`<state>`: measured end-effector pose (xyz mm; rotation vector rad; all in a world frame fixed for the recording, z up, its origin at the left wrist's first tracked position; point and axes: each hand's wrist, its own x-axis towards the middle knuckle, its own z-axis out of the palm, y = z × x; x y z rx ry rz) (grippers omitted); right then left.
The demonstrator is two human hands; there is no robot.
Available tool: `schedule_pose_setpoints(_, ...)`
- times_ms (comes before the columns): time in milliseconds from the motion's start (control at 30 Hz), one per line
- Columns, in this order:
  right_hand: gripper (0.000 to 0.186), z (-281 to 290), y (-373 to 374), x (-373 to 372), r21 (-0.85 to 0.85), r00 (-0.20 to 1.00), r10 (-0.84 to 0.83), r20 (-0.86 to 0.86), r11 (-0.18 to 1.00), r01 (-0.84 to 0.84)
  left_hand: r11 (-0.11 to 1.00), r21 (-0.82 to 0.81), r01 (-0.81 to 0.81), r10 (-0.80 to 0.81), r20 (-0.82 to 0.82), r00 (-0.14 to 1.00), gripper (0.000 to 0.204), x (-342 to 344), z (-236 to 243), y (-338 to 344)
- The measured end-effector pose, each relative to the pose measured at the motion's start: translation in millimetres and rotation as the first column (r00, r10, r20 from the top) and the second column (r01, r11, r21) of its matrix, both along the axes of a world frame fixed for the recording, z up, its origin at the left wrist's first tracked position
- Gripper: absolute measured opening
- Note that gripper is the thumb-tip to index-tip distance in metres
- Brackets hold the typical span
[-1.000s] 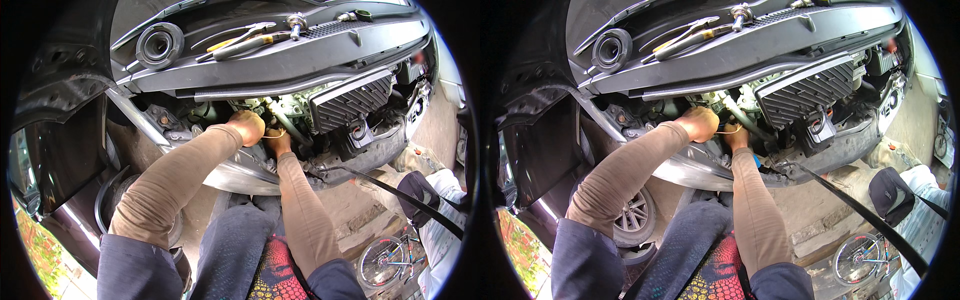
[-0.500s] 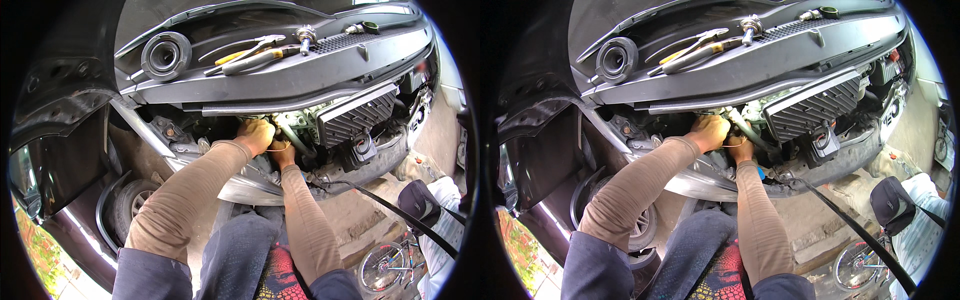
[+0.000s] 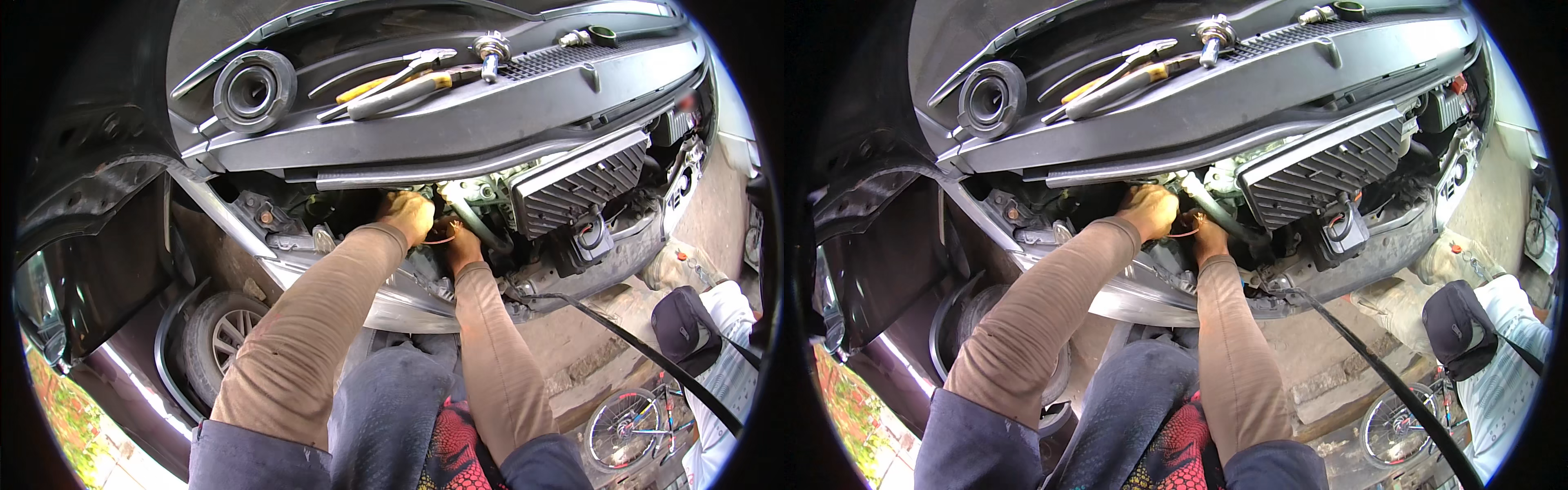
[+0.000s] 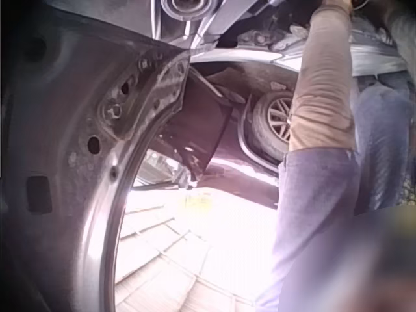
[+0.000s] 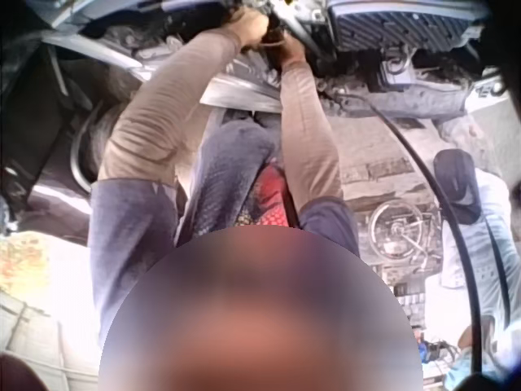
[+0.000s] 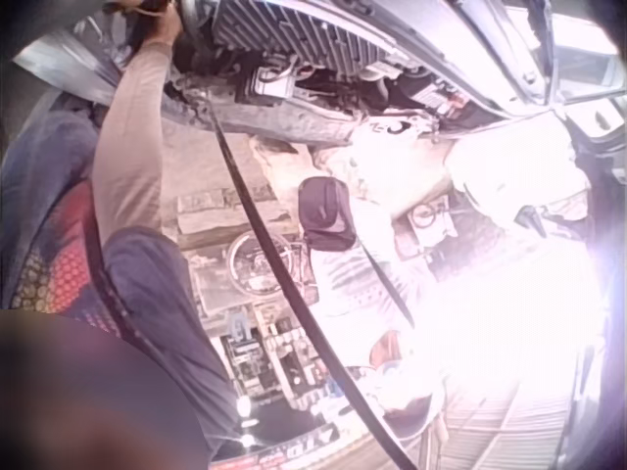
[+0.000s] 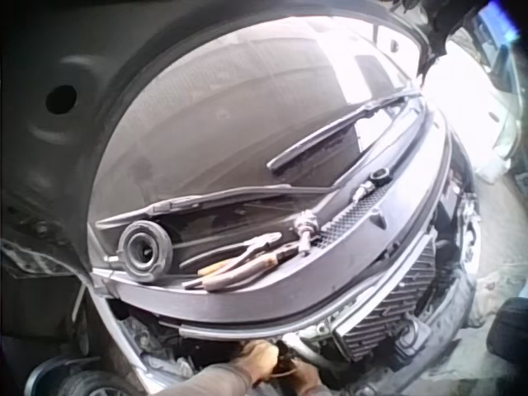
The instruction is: The person works under the open hood of a car, using pliers and a flashlight to manipulate wires and components in the engine bay. They repeatedly reach into the engine compartment, adjust parts, and reposition tools while another person stands nearby.
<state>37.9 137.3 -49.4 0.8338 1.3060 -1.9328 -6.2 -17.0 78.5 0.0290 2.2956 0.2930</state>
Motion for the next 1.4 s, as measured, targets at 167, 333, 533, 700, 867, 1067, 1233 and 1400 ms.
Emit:
schedule_pose_setpoints(167,0.013,-8,5,0,-0.134,0.996,-0.069,0.053,0.988,0.076,1.000,0.022,-0.002,0.002,-0.005,1.000,0.019,3,-10,-4)
schedule_pose_setpoints(333,0.017,-5,-2,-4,-0.039,0.994,-0.056,0.092,0.997,0.060,0.995,-0.038,0.095,-0.097,-0.037,0.995,0.019,2,-4,-1)
schedule_pose_setpoints(533,0.023,8,-12,-5,-0.038,0.984,-0.167,0.066,0.985,0.169,0.996,-0.069,0.060,-0.059,0.012,0.998,0.021,0,-4,0)
schedule_pose_setpoints(700,0.025,15,-13,-2,-0.019,0.977,-0.204,0.067,0.978,0.206,0.997,-0.057,0.057,-0.058,-0.014,0.998,0.022,1,-6,-1)
schedule_pose_setpoints(867,0.024,6,-13,2,-0.039,0.983,-0.183,-0.032,0.983,0.182,0.997,-0.064,0.043,-0.044,-0.009,0.999,0.024,2,-6,-1)
schedule_pose_setpoints(1067,0.016,1,-7,6,0.078,0.999,0.008,-0.035,0.997,-0.005,1.000,0.003,0.022,-0.022,-0.023,0.999,0.019,4,-13,-5)
schedule_pose_setpoints(1233,0.011,7,-4,4,0.052,0.995,0.040,-0.092,0.998,-0.035,1.000,0.004,-0.004,0.004,-0.021,1.000,0.027,5,-16,-5)
schedule_pose_setpoints(1400,0.008,-11,-7,4,0.172,0.964,0.164,-0.210,0.977,-0.129,1.000,0.027,0.014,-0.013,-0.027,1.000,0.028,3,-10,-6)
